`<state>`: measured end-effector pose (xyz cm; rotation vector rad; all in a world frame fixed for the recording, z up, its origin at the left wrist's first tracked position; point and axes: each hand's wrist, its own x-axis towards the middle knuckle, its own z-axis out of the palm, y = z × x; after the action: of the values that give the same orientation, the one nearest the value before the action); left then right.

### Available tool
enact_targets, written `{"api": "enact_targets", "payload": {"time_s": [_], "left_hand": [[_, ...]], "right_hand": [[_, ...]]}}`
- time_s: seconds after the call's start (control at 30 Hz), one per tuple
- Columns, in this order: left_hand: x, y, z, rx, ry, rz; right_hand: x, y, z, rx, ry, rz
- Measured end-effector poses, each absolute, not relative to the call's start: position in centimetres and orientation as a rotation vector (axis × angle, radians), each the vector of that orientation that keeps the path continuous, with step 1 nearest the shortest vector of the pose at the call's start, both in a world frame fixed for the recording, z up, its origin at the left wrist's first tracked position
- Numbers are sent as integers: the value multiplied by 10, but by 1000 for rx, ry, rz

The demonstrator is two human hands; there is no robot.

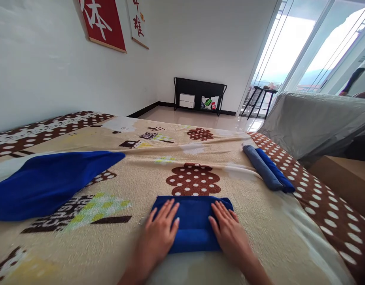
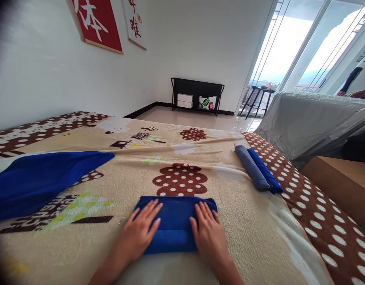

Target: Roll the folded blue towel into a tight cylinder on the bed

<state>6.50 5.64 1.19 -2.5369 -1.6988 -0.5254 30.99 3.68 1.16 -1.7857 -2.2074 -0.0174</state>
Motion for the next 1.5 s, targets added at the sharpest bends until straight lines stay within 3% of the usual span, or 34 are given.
{"api": "enact_targets", "payload": {"time_s": [0.13, 0.33, 0.5, 0.63, 0.83, 1.07, 1.23, 1.5], "left_hand": [[21, 56, 6, -2272, -1747, -641], [-6, -4, 16, -2447, -1239, -663], [1, -9, 11, -2412, -1354, -691], [3, 5, 18, -2410, -1361, -824], [-12, -4, 27, -2517, -1463, -691], [4, 2, 31, -2213, -1417, -719], [52, -3, 32, -2498, -917, -624], [13, 28, -2, -2313, -1450, -582]], "right_hand": [[352, 35, 5, -1875, -2104, -108], [379, -18, -5, -1405, -2261, -390], [372, -22, -9, -1368, -2206, -519], [368, -14, 6, -1366, -2194, -352], [380, -30, 6, -1316, -2266, 0], [364, -21, 12, -1423, -2167, -527], [312, -16, 24, -1133, -2421, -550], [343, 2, -1, -1702, -2258, -513]]}}
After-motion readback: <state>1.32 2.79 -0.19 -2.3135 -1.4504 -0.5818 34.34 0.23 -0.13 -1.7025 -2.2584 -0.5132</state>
